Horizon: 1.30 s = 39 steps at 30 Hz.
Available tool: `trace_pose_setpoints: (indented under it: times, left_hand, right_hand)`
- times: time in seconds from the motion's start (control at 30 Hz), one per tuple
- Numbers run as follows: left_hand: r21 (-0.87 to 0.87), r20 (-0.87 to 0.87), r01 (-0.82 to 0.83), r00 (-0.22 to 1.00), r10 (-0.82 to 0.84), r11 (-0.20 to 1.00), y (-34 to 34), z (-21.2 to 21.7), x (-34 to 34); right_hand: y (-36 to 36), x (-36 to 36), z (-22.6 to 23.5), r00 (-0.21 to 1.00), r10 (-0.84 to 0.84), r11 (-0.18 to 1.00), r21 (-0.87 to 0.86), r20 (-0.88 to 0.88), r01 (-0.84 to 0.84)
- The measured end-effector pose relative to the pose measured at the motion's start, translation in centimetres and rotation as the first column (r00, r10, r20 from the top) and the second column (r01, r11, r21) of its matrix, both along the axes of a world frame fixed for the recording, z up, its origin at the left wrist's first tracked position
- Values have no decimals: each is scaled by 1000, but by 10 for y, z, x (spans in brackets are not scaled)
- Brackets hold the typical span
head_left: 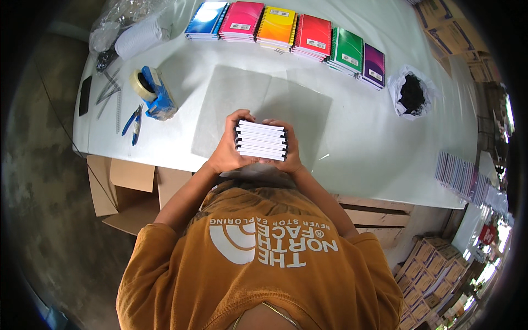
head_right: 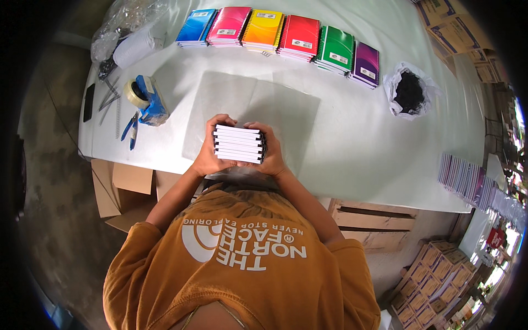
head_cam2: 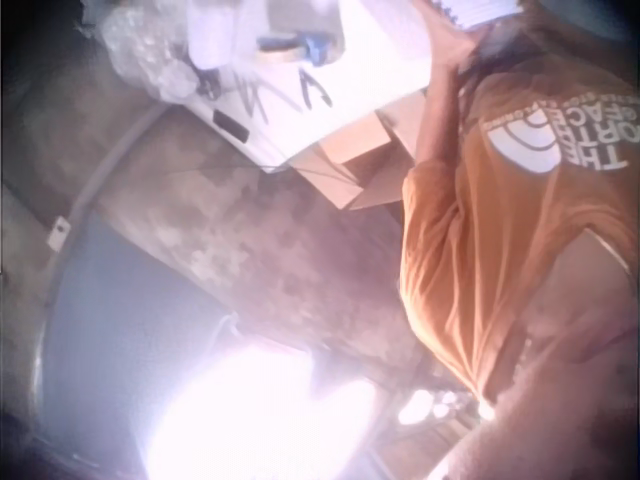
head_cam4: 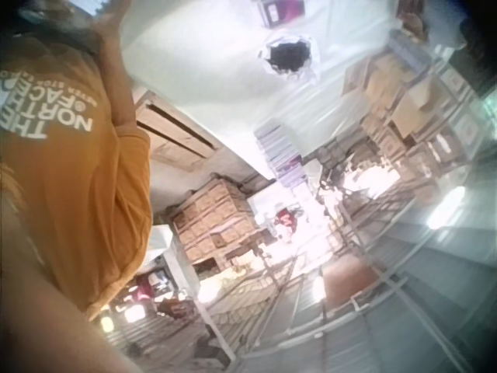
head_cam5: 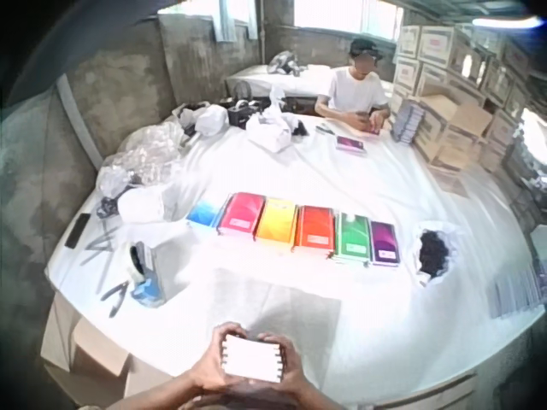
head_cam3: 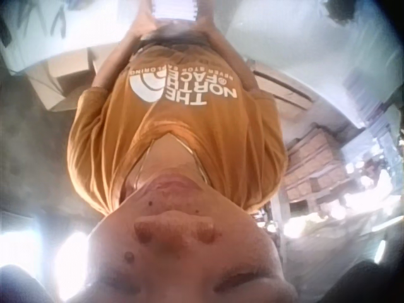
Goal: The person places a stack of notebooks into a plastic sleeve, seals it with adhesive tape, and then gathers notebooks of different colors to form another stack.
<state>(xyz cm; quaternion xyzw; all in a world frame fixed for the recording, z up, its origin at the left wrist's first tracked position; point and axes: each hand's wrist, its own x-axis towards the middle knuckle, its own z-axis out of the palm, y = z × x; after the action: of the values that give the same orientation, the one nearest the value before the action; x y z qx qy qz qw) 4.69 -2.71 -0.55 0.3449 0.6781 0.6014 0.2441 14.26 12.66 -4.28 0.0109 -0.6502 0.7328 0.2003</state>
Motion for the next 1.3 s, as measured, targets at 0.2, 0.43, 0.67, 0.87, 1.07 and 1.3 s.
trace_pose_setpoints:
  times: [0.2, 0.43, 0.67, 0.87, 1.07, 1.3]
  left_hand:
    - [-420, -567, -21, 787, -244, 907, -9, -54, -27]
    - [-430, 219, 3, 970, 102, 903, 6, 35, -33]
    - [-493, 343, 250, 936, -78, 833, 6, -14, -70]
    - [-540, 327, 206, 945, -23, 816, 2, -16, -56]
    - [-571, 299, 87, 948, 108, 816, 13, 4, -27]
    - [-498, 289, 124, 957, 30, 859, 9, 5, -39]
  right_hand:
    - [3, 4, -10, 961, -167, 954, 282, 218, 102]
    - [5, -27, 70, 724, -287, 956, 232, 628, 177]
    - [-18, -20, 36, 550, -289, 946, 147, 784, 288]
    - [-12, -16, 30, 576, -215, 965, 81, 788, 249]
    - [12, -10, 35, 646, -147, 987, 68, 749, 146]
    - [7, -15, 40, 596, -160, 987, 149, 787, 68]
